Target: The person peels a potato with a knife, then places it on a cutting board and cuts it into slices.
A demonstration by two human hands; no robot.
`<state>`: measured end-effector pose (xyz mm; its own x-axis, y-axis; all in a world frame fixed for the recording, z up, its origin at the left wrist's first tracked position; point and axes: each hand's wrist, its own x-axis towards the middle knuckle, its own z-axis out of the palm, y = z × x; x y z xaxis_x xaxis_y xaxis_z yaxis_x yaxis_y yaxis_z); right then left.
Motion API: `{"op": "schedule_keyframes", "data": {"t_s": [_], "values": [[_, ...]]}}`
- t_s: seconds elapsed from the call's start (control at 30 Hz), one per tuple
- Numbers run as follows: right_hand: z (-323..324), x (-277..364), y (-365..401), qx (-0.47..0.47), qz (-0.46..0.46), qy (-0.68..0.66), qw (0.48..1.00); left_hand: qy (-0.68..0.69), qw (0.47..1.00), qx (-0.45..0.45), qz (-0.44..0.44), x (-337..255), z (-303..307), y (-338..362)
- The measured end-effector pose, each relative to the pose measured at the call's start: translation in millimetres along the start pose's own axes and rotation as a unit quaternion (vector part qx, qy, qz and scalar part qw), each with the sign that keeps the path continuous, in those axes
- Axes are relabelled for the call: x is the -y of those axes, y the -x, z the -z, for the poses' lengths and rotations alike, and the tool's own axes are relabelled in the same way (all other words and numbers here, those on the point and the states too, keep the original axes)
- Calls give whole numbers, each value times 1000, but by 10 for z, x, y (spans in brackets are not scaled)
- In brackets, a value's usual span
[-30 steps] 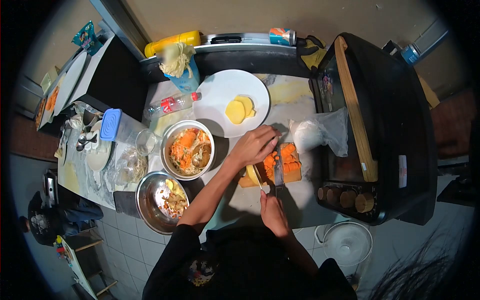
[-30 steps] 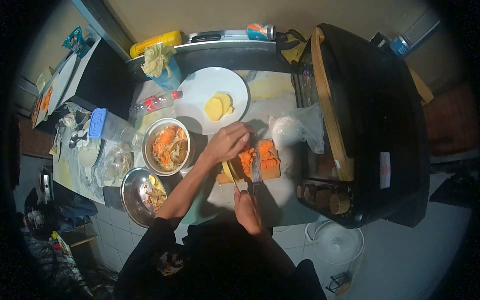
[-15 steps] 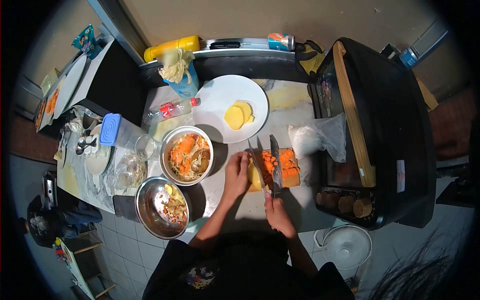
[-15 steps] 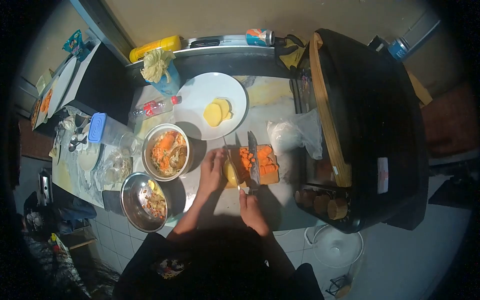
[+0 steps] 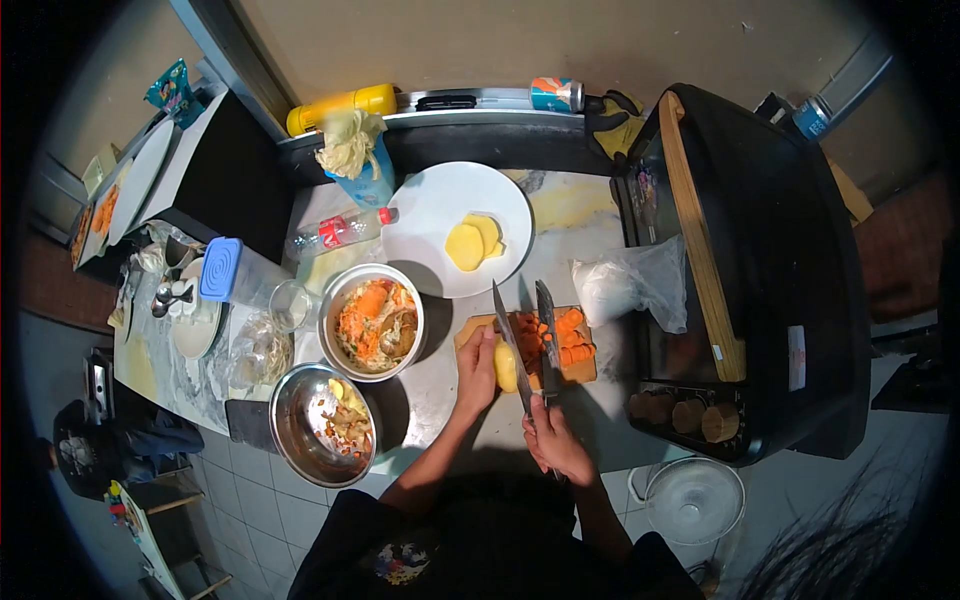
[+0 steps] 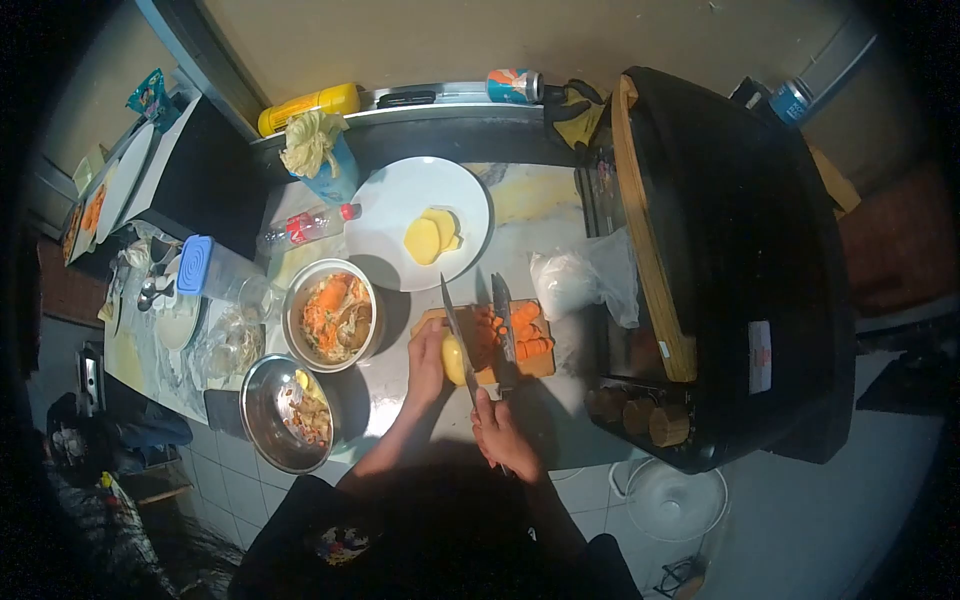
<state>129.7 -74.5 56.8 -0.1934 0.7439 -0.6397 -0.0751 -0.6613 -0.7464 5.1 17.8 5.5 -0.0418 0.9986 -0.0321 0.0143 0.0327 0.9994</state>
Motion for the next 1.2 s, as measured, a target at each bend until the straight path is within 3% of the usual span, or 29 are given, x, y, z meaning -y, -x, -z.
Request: {"op": "schedule_keyframes", "data": {"t_s": [0.2,0.27,0.37,0.5,0.53,0.6,0.67,0.83,1.07,1.2], "values": [[-26,97,122,26,14,-4,1000,169,983,-18,67,-161,-45,-2],[-51,72,132,23,15,20,999,190,975,-74,86,-161,-89,-13],[-138,33,123,-52,45,104,992,195,960,-127,154,-368,-83,20],[-234,-100,33,-88,180,133,971,222,949,-125,184,-449,-65,29],[-246,-139,1,-104,221,138,960,211,949,-79,219,-443,6,42],[-262,-98,34,-102,202,152,962,198,946,-33,255,-420,21,60],[-270,-72,40,-98,184,168,964,322,900,-103,275,-370,-57,62],[-296,-69,40,-129,263,201,935,323,886,-126,308,-528,-82,117],[-339,-65,34,-143,284,198,927,368,828,-193,376,-824,-167,138],[-304,-44,0,-136,293,203,924,376,837,-165,363,-651,-90,138]]}}
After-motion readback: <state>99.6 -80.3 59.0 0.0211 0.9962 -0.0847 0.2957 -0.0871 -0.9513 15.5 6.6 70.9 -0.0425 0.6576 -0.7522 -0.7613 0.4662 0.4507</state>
